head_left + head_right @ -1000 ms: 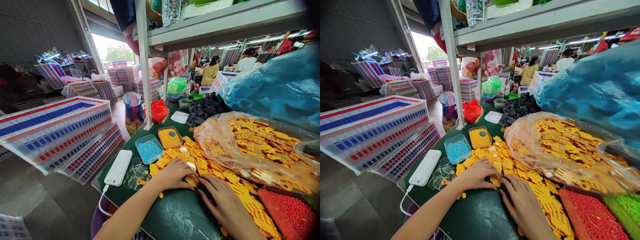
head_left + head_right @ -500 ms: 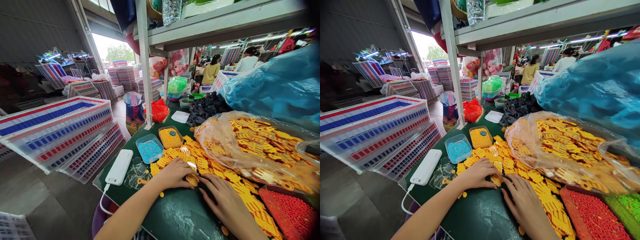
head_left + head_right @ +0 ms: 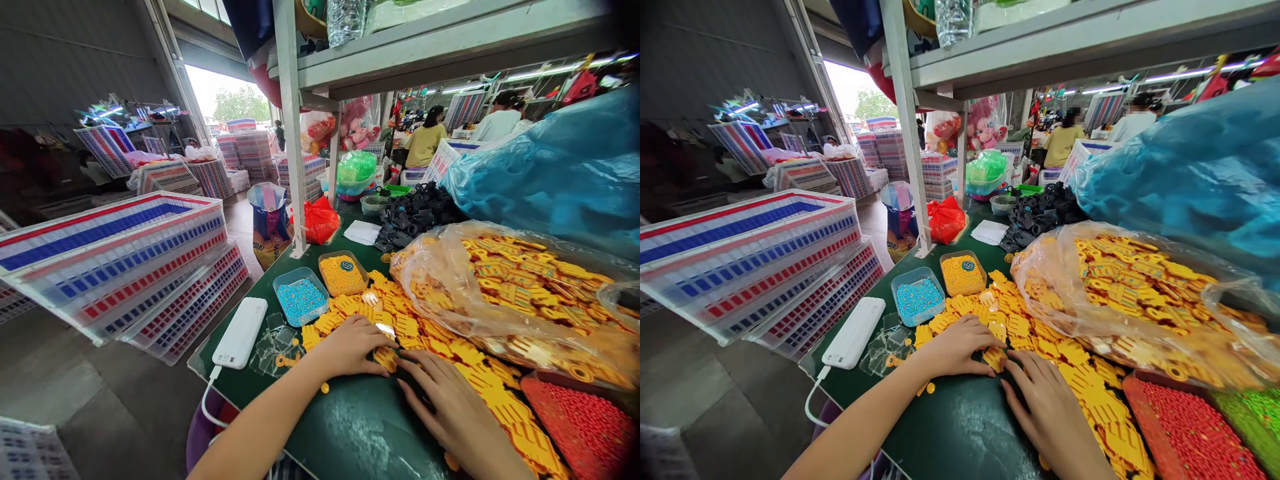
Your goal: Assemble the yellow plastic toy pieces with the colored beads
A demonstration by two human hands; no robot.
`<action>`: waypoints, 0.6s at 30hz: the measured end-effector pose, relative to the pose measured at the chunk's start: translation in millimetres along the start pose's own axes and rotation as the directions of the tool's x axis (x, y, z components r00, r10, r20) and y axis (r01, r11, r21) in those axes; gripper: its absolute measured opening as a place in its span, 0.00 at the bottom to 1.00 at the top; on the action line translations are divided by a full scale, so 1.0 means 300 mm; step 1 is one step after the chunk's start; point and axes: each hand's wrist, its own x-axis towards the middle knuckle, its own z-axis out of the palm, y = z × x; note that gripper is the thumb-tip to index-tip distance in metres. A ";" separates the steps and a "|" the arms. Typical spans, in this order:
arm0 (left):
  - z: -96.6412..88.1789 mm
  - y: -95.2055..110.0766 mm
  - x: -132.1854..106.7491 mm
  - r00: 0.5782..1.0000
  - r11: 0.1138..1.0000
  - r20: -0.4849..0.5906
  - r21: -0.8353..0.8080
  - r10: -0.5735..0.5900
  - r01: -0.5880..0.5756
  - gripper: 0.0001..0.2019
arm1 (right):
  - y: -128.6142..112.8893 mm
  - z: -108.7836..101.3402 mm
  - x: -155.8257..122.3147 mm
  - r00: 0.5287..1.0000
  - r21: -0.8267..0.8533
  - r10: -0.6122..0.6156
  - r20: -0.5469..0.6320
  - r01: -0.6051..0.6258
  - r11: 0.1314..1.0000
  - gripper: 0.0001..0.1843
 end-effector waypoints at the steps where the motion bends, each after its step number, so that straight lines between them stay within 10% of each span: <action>1: 0.001 0.000 0.000 1.000 1.000 -0.003 -0.003 0.000 0.000 0.22 | -0.001 0.001 -0.001 1.000 0.002 0.001 0.000 -0.001 1.000 0.15; 18: -0.029 0.025 0.009 0.998 0.998 -0.057 -0.052 -0.027 0.024 0.13 | -0.014 -0.022 0.017 0.992 -0.002 0.112 0.055 -0.112 0.994 0.15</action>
